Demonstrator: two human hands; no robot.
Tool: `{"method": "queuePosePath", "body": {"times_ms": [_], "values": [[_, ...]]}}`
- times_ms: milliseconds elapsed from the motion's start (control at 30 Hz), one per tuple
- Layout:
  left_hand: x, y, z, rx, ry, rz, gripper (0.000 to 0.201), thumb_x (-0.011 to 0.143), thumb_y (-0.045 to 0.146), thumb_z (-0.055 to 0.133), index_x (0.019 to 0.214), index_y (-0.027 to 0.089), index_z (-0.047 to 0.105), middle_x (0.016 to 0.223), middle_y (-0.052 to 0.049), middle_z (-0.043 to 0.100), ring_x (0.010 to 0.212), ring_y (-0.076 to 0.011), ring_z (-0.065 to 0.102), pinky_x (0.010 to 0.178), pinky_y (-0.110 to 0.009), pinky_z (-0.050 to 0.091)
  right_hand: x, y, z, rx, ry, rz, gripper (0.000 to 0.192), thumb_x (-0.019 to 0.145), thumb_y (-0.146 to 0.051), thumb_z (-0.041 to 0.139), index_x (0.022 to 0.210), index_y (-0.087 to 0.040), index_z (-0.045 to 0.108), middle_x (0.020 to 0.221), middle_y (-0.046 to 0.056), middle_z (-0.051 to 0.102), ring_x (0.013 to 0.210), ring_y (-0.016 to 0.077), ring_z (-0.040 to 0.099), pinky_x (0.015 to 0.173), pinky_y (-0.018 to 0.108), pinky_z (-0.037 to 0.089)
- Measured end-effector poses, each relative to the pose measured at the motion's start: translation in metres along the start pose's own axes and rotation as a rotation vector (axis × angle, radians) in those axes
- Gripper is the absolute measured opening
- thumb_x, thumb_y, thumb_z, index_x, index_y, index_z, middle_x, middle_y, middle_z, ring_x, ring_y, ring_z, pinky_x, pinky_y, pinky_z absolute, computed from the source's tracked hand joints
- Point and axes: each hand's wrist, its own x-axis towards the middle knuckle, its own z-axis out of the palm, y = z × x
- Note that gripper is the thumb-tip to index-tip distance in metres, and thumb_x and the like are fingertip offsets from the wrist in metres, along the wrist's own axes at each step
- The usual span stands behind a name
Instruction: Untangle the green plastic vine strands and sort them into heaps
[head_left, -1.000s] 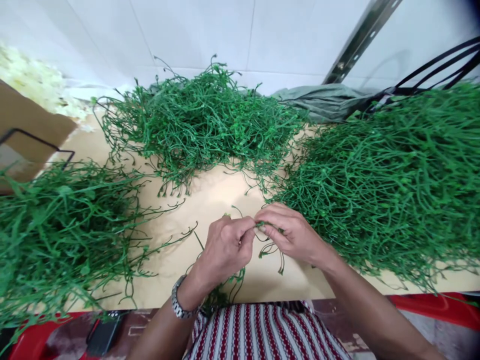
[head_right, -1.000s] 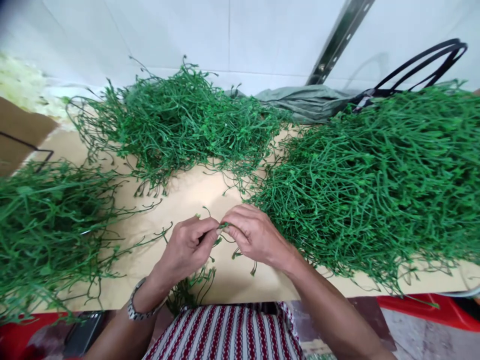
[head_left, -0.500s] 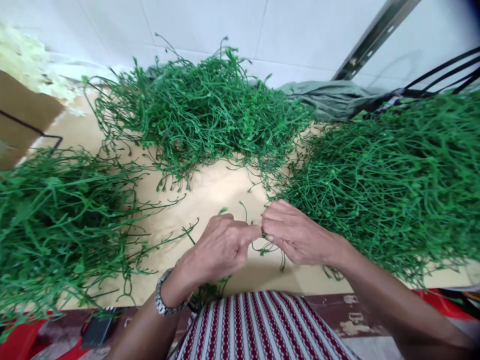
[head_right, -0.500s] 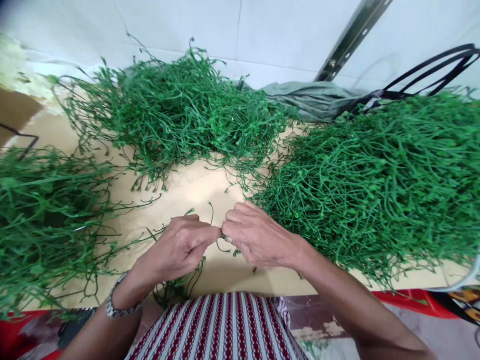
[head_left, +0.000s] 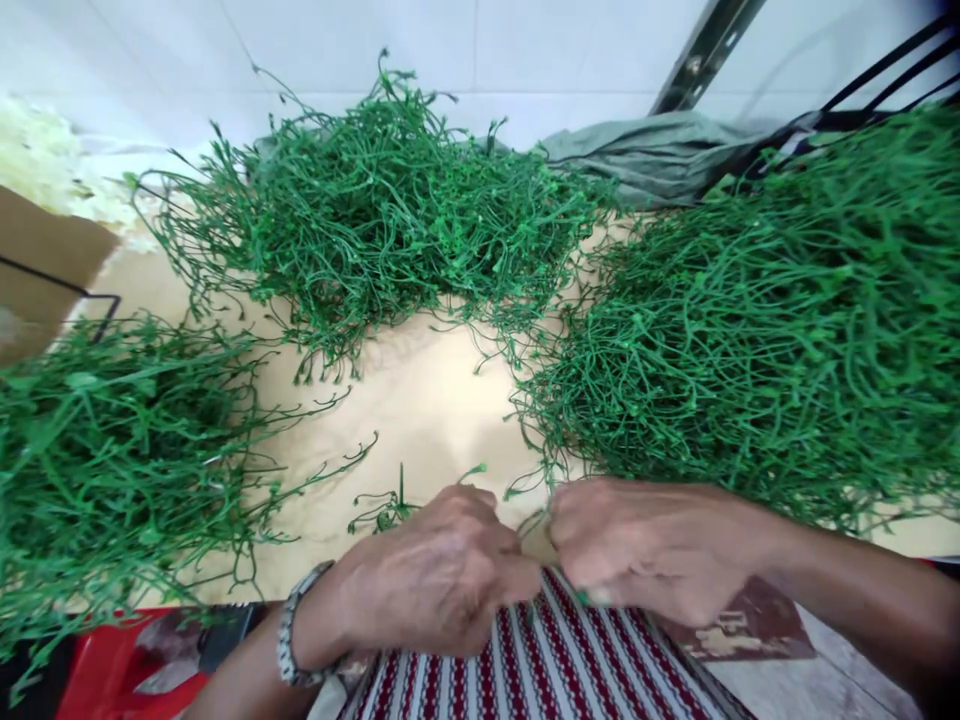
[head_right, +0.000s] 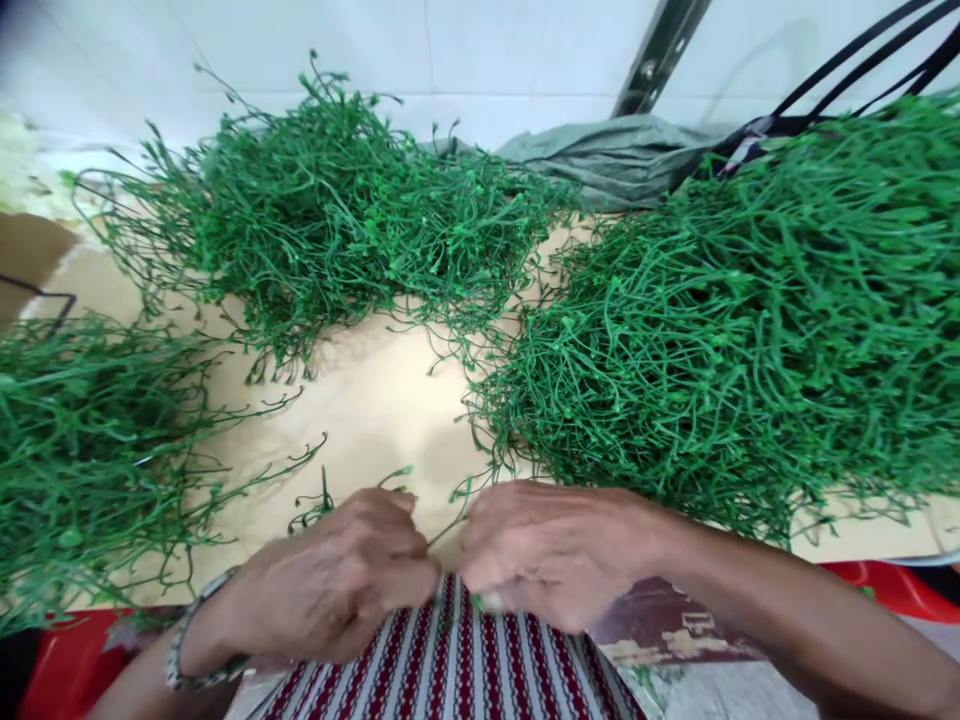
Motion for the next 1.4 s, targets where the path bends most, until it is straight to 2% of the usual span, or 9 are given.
{"method": "queuePosePath", "body": {"times_ms": [167,333,400,500,667,867,1033,1167,1400], "values": [[0.004,-0.008,-0.011,-0.06,0.206,-0.143,0.024,0.077,0.007,0.038,0.063,0.019,0.053,0.052,0.001,0.049,0.053,-0.0127,0.044,0.059,-0.027,0.033,-0.018,0.006,-0.006,0.07,0.276,0.103,0.035,0.094,-0.033,0.026,0.069,-0.02,0.046,0.066,0.003,0.051,0.064,0.0123,0.048,0.059,0.027,0.04],[0.026,-0.021,0.005,-0.337,0.417,-0.387,0.015,0.084,0.016,0.04,0.082,0.016,0.055,0.06,0.002,0.047,0.052,-0.0086,0.039,0.053,-0.021,0.032,0.007,0.021,0.01,0.006,0.801,0.262,0.02,0.093,-0.024,0.032,0.09,-0.02,0.051,0.074,0.002,0.051,0.063,0.0111,0.048,0.058,0.024,0.039],[0.029,-0.026,0.013,-0.463,0.494,-0.412,0.009,0.083,0.017,0.042,0.084,0.016,0.051,0.06,0.003,0.044,0.052,-0.0082,0.037,0.051,-0.02,0.031,0.019,0.025,0.015,-0.055,0.864,0.267,0.017,0.091,-0.022,0.036,0.099,-0.02,0.052,0.08,0.003,0.053,0.069,0.0118,0.049,0.062,0.025,0.04],[0.029,-0.028,0.02,-0.662,0.601,-0.379,0.002,0.082,0.018,0.045,0.082,0.016,0.046,0.064,0.003,0.044,0.055,-0.008,0.038,0.051,-0.019,0.032,0.034,0.032,0.021,-0.096,0.8,0.242,0.024,0.086,-0.027,0.049,0.108,-0.018,0.049,0.085,0.004,0.051,0.074,0.0129,0.049,0.065,0.025,0.04],[0.027,-0.027,0.026,-0.768,0.63,-0.363,0.006,0.082,0.021,0.048,0.079,0.016,0.045,0.063,0.003,0.045,0.055,-0.0071,0.039,0.051,-0.019,0.032,0.04,0.042,0.032,-0.148,0.726,0.262,0.011,0.084,-0.023,0.05,0.077,-0.015,0.051,0.072,0.0,0.044,0.067,0.0114,0.044,0.06,0.023,0.036],[0.023,-0.028,0.024,-0.429,0.537,-0.382,0.007,0.082,0.015,0.044,0.076,0.017,0.046,0.058,0.004,0.044,0.053,-0.0079,0.038,0.052,-0.02,0.031,0.026,0.036,0.024,-0.097,0.566,0.31,0.025,0.084,-0.033,0.051,0.101,-0.014,0.054,0.083,0.004,0.049,0.077,0.0145,0.047,0.066,0.026,0.038],[0.02,-0.028,0.022,0.07,0.353,-0.277,0.015,0.079,0.008,0.04,0.074,0.017,0.051,0.055,0.003,0.047,0.054,-0.0115,0.042,0.056,-0.025,0.03,0.018,0.037,0.016,-0.093,0.347,0.338,0.031,0.083,-0.039,0.051,0.098,-0.013,0.057,0.082,0.005,0.049,0.078,0.0169,0.048,0.067,0.028,0.039],[0.02,-0.026,0.022,0.151,0.319,-0.181,0.018,0.076,0.004,0.04,0.074,0.017,0.052,0.053,0.003,0.049,0.051,-0.0113,0.042,0.058,-0.026,0.032,0.02,0.043,0.019,-0.045,0.246,0.335,0.024,0.084,-0.035,0.049,0.094,-0.014,0.057,0.084,0.005,0.051,0.08,0.017,0.048,0.072,0.03,0.04],[0.023,-0.026,0.025,-0.053,0.465,-0.23,0.015,0.079,0.007,0.043,0.072,0.015,0.053,0.059,0.0,0.052,0.057,-0.0111,0.046,0.056,-0.024,0.034,0.035,0.045,0.038,0.026,0.392,0.313,0.023,0.089,-0.032,0.039,0.092,-0.013,0.051,0.085,0.006,0.05,0.08,0.0159,0.046,0.072,0.03,0.04]]}}
